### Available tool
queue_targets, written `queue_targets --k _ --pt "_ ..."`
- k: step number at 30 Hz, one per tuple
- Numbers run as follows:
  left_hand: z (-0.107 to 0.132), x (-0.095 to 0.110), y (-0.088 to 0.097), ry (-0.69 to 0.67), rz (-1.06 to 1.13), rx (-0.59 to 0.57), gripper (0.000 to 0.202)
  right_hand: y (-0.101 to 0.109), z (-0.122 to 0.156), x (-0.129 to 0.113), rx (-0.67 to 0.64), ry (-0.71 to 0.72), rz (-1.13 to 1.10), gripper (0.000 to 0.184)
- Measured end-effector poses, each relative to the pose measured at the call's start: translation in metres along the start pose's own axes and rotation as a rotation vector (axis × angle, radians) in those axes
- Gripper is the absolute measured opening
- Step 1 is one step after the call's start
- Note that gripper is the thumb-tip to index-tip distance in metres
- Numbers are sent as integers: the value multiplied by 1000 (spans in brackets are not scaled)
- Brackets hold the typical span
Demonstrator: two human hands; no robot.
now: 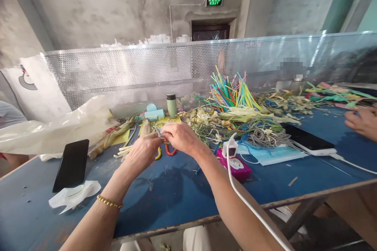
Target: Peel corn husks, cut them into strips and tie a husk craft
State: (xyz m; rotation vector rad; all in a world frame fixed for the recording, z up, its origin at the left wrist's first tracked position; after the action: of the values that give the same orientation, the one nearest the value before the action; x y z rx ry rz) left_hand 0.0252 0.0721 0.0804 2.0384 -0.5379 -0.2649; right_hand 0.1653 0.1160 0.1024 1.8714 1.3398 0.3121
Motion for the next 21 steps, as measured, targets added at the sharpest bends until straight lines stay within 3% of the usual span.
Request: queue_targets --k 3,6,8,11,13,17,19,21 --pt "1 6 9 -126 347 57 25 3 1 15 -124 -151 -351 20" --pt "0 -1 21 -22 600 230 19 -1 2 16 -122 -225 -593 28" --pt "1 -9 24 135 589 346 17 -8 1 10 -45 -186 -557 27" --pt "0 -19 20 295 334 403 22 -18 1 -6 22 -49 -236 25" --pt "-1 -21 13 328 107 336 25 -22 2 -15 16 22 11 23" --pt "-3 -14 -2 226 -147 11 28 -17 3 -14 -17 64 230 18" --pt "-2 -8 -6 118 -94 -98 30 -12 2 -6 -20 47 180 20" --pt "-1 -2 -4 -2 104 -118 29 -7 1 6 -53 -2 4 18"
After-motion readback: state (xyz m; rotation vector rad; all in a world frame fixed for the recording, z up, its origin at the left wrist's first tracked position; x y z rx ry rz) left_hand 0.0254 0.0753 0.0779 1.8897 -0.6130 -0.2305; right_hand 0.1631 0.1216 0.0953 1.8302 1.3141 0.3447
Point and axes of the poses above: each hand's wrist, its own z-axis away from the middle knuckle, its own y-axis out of the back of the hand, x = y × z, the point moved 3 cm from there along -z, towards the middle knuckle, and after that the axes turned 2 degrees about -z, right-handed, at the moved point
